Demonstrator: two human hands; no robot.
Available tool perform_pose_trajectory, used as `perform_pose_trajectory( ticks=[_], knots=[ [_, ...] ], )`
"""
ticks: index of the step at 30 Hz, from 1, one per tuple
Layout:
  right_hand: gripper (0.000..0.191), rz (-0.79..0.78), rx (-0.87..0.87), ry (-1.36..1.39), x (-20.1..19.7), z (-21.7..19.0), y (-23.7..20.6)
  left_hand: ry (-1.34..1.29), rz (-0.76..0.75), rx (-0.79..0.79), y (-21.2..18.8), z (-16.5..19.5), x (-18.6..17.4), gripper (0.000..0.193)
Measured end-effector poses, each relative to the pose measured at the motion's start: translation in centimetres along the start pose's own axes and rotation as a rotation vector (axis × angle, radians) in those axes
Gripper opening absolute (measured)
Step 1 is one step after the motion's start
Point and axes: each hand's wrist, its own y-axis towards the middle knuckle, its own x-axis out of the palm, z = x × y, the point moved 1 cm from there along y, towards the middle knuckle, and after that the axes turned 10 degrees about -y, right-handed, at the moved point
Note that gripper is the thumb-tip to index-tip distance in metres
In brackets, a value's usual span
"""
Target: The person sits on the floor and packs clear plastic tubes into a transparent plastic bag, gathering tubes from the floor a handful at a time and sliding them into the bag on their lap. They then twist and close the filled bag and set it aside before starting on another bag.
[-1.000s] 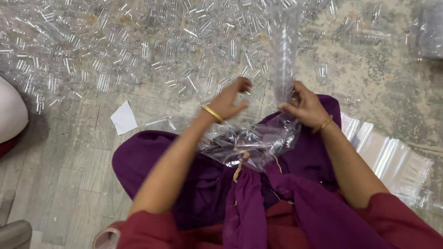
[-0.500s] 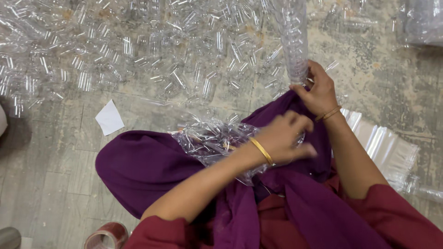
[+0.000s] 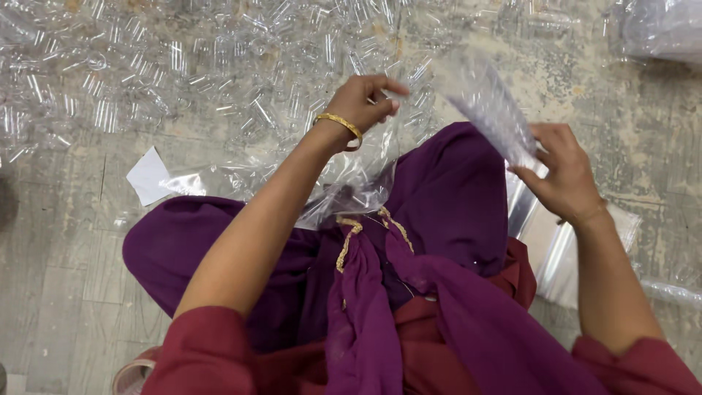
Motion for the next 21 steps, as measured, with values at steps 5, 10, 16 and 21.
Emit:
perform_pose_trajectory(
  ticks=[5, 10, 16, 21],
  knots=[
    [0.064, -0.412, 0.125, 0.521, 0.8, -2.4, -2.6, -0.319, 0.054, 0.035, -1.1, 1.0, 7.9, 0.031],
    [0.062, -0.438, 0.052, 0.824, 5.0, -5.1, -1.3, 0.033, 0.048, 0.343, 1.4, -3.7, 12.1, 0.036],
    [0.060, -0.256, 0.173, 0.462, 2.2, -1.2, -3.2, 0.556, -0.013, 0.155, 0.7, -1.8, 4.0, 0.040],
    [0.064, -0.205, 0.070, -0.041, -2.7, 2.2, -4.6, 0.268, -0.373, 0.204, -0.7, 5.1, -0.3, 0.073]
  ],
)
